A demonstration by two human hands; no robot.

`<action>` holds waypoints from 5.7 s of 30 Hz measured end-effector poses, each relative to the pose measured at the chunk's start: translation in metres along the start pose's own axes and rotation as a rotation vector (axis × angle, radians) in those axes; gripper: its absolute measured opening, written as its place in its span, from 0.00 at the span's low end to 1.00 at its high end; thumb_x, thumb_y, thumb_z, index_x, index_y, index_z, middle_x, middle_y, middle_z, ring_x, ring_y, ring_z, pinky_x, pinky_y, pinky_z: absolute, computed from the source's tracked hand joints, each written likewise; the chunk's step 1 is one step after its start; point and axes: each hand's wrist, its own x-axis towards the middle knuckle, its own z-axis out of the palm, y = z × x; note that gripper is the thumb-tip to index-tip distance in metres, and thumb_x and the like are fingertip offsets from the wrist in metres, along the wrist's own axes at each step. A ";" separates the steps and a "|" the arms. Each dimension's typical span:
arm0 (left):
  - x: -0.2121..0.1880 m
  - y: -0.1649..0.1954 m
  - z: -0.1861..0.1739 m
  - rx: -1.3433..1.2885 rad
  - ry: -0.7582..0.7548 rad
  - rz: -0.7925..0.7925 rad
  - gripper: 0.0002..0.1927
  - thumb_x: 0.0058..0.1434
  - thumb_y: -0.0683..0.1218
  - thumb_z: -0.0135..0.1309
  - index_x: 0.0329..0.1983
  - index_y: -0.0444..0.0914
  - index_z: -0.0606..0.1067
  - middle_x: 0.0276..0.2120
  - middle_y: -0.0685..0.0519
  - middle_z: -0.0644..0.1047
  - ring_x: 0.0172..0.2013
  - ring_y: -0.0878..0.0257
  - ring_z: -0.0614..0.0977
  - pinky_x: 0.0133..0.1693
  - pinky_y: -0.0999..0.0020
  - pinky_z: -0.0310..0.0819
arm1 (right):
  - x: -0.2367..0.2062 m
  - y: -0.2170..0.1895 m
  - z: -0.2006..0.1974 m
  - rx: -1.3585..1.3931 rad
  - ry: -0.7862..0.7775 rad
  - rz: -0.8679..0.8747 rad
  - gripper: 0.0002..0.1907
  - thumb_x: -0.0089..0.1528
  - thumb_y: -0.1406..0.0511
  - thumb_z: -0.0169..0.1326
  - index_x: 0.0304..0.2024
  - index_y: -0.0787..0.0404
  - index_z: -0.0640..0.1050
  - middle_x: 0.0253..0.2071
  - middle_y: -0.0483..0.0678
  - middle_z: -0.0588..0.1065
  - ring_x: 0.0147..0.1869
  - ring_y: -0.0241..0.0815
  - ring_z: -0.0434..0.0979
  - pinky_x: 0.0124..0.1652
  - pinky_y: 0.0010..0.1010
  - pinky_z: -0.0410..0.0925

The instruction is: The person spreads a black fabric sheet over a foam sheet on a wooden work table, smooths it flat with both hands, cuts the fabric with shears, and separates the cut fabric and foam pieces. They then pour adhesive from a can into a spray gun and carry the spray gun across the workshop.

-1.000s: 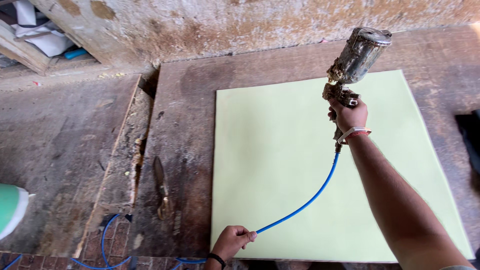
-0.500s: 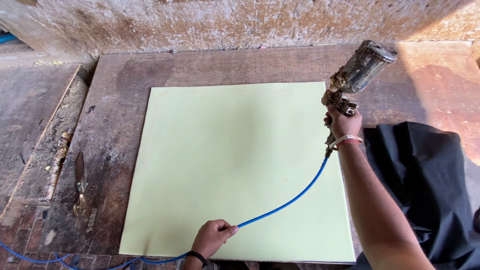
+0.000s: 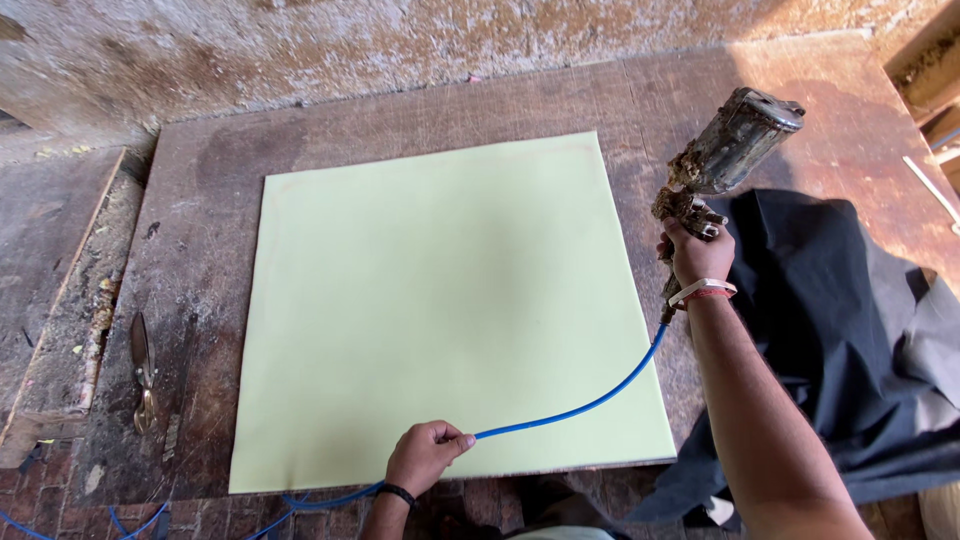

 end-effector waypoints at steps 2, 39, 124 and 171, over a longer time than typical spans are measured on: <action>-0.010 -0.009 0.002 -0.022 0.010 0.022 0.15 0.55 0.56 0.66 0.33 0.40 0.84 0.21 0.58 0.81 0.22 0.70 0.78 0.28 0.71 0.74 | -0.032 0.009 -0.021 -0.023 -0.022 0.031 0.08 0.65 0.69 0.61 0.45 0.68 0.79 0.32 0.47 0.78 0.30 0.36 0.79 0.31 0.28 0.72; -0.231 -0.339 -0.100 -0.148 0.273 0.032 0.19 0.45 0.52 0.73 0.38 0.40 0.82 0.26 0.54 0.85 0.28 0.66 0.85 0.33 0.68 0.77 | -0.498 0.045 0.106 -0.219 -0.665 0.177 0.12 0.61 0.67 0.64 0.44 0.68 0.78 0.31 0.49 0.79 0.29 0.37 0.78 0.30 0.29 0.72; -0.046 -0.422 -0.349 -0.044 0.210 0.370 0.15 0.54 0.40 0.49 0.46 0.41 0.75 0.38 0.46 0.82 0.37 0.49 0.84 0.41 0.54 0.76 | -0.786 0.099 0.240 -1.314 -0.480 0.511 0.17 0.58 0.54 0.61 0.47 0.50 0.86 0.50 0.41 0.80 0.45 0.41 0.83 0.46 0.34 0.78; -0.134 -0.443 -0.348 -0.367 1.135 -0.021 0.16 0.52 0.40 0.52 0.45 0.40 0.76 0.31 0.43 0.80 0.31 0.44 0.81 0.32 0.50 0.72 | -0.580 -0.027 0.520 0.597 -1.531 0.933 0.51 0.63 0.34 0.43 0.67 0.70 0.67 0.59 0.63 0.73 0.60 0.60 0.74 0.59 0.64 0.65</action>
